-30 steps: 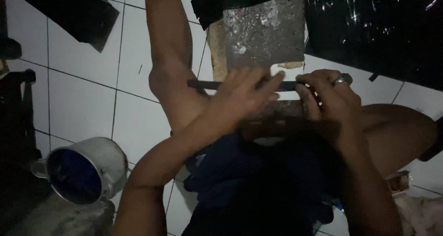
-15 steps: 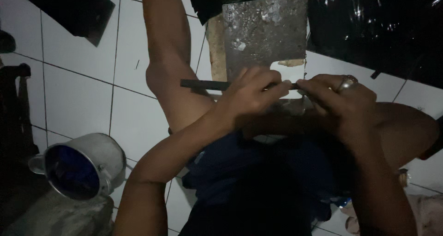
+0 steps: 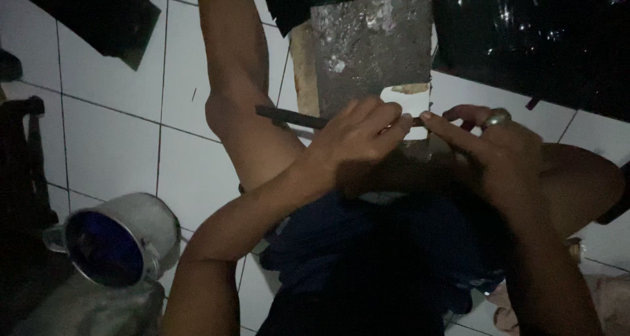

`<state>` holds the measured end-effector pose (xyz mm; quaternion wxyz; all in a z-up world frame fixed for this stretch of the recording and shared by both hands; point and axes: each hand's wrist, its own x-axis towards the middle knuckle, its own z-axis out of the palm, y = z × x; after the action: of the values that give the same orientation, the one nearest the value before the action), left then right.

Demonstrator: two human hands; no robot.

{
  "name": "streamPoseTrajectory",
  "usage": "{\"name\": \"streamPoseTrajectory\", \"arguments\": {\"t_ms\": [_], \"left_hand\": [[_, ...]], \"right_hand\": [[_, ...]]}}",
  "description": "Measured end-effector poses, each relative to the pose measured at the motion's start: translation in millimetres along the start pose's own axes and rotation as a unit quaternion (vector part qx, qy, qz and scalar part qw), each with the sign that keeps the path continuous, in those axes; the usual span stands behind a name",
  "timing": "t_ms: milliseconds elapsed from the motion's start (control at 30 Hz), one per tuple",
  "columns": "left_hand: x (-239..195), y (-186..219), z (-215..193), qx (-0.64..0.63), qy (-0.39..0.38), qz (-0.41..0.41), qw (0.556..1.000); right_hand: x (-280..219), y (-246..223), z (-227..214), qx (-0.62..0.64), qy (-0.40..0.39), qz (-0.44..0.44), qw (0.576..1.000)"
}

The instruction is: The person sits on the floor and uses a knife to cut a black sheet of material into strips on a wooden board. The person repeatedly cuts the material and places the cut strips aside.

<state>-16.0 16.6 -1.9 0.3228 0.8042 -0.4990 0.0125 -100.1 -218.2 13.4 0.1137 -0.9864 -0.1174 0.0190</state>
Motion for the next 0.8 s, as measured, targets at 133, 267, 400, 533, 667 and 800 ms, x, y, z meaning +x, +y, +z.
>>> {"name": "streamPoseTrajectory", "arguments": {"t_ms": [133,267,400,533,667,800], "left_hand": [[7.9,9.4,1.9,0.009,-0.018,-0.042,0.999],[13.3,18.7,4.6,-0.007,0.023,-0.058,0.998],[15.5,20.8,7.9,-0.012,0.021,-0.083,0.996],[12.4,11.5,3.7,-0.061,-0.009,-0.101,0.993],[8.8,10.1,-4.6,-0.088,0.044,-0.091,0.991],[12.6,10.5,-12.8,-0.085,0.006,-0.129,0.988]], "right_hand": [[2.3,-7.7,10.3,0.405,0.082,0.212,0.886],[15.7,-22.7,32.4,0.541,0.121,0.271,0.787],[26.7,-31.2,40.9,0.549,0.173,0.245,0.780],[33.7,-30.5,38.8,0.562,0.156,0.294,0.757],[31.2,-26.4,36.0,0.563,0.134,0.302,0.758],[26.8,-20.4,32.3,0.432,0.075,0.304,0.846]]}}
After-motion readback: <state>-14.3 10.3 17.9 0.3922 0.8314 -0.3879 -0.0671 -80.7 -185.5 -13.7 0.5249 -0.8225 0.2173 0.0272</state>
